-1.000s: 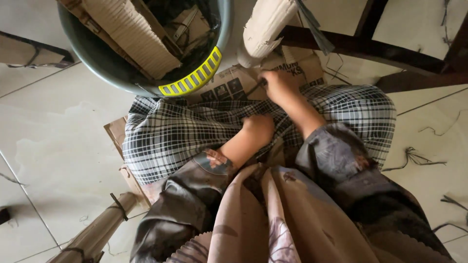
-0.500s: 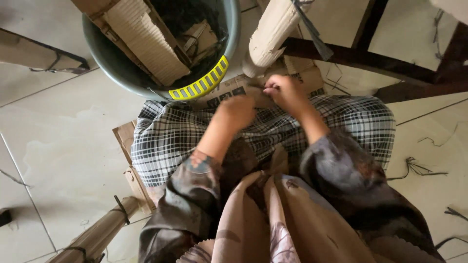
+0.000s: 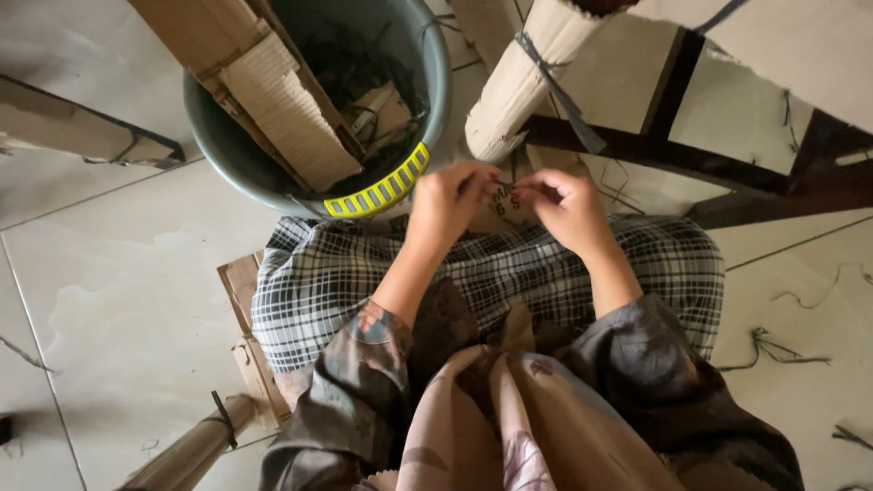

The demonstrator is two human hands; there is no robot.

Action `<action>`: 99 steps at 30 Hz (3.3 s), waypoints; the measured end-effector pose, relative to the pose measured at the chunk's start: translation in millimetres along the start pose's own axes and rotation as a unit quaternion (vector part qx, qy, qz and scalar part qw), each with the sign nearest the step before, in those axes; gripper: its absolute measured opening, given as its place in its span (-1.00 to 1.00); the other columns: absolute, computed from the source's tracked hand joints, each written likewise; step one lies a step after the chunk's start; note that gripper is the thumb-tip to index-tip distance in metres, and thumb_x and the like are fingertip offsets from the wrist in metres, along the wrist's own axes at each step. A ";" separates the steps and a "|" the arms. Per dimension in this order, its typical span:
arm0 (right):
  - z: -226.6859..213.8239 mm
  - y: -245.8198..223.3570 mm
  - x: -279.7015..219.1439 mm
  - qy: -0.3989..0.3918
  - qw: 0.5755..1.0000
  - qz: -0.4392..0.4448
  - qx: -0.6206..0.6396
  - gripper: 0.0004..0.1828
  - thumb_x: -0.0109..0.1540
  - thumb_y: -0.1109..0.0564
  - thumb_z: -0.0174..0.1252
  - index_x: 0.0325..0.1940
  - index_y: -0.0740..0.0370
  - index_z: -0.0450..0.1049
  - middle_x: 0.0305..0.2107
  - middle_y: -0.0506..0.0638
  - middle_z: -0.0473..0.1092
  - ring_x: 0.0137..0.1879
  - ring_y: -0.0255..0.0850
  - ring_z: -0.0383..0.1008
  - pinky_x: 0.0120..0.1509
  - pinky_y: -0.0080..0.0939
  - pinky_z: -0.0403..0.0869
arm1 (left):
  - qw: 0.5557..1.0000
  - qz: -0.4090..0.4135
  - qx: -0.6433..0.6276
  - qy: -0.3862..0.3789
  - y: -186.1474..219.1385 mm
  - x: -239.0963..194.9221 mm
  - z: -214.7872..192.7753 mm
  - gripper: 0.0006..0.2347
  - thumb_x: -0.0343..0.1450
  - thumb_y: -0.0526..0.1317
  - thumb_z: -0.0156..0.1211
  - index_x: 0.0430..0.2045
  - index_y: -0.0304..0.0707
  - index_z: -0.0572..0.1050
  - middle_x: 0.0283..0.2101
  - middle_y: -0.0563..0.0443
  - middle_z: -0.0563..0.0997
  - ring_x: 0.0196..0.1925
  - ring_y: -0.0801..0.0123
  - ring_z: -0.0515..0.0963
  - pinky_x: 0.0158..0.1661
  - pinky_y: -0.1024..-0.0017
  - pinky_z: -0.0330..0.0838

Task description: The person sits on the floor and ties bundles of corrugated cardboard with black plastic straps. They wrap the straps around the bundles, pull them tight, and tie knots to secure them. The person handles multiple bundles and places the tied ones on a nearby wooden frame.

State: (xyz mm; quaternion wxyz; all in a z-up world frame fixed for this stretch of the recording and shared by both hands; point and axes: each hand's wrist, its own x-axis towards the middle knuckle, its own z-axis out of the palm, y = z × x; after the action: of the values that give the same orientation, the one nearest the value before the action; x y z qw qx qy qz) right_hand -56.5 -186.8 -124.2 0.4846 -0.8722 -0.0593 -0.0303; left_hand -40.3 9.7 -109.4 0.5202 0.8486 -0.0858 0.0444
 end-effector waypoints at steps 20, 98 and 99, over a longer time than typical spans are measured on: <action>-116.8 60.6 11.7 0.211 0.976 -0.030 -0.051 -0.94 0.52 0.37 0.19 0.01 0.47 0.56 -0.27 0.14 0.49 -0.14 -0.16 0.47 0.00 -0.21 0.51 | 0.998 0.007 -0.055 0.002 1.5 31.9 -23.0 -0.79 0.51 -0.29 0.12 0.02 -0.25 0.46 -0.19 -0.04 0.71 -0.16 0.30 0.72 -0.17 0.40 0.61; 6.7 -14.3 15.1 0.176 0.916 -0.350 -0.084 -0.79 0.29 0.12 0.36 -0.03 0.23 0.60 -0.09 0.01 0.52 -0.03 -0.08 0.54 0.06 -0.07 0.49 | 0.976 0.204 0.049 -0.051 -19.5 10.9 11.7 -0.67 0.49 -0.18 0.19 0.16 0.04 0.38 -0.41 -0.13 0.69 -0.33 -0.08 0.71 -0.20 0.09 0.61; 6.5 -16.9 18.1 0.175 0.916 -0.351 -0.085 -0.82 0.29 0.11 0.37 -0.07 0.20 0.61 -0.14 -0.01 0.54 -0.08 -0.07 0.55 0.02 -0.06 0.48 | 0.983 0.160 0.058 -0.066 -18.0 10.1 10.6 -0.62 0.50 -0.16 0.17 0.23 0.15 0.30 -0.40 -0.08 0.71 -0.33 -0.04 0.72 -0.19 0.08 0.63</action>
State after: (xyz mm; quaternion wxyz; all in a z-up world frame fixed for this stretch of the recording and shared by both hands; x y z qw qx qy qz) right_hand -40.8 -171.1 -111.4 0.3699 -0.8137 -0.2728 -0.3559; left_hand -27.2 7.3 -128.3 0.4492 0.8539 -0.2516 0.0756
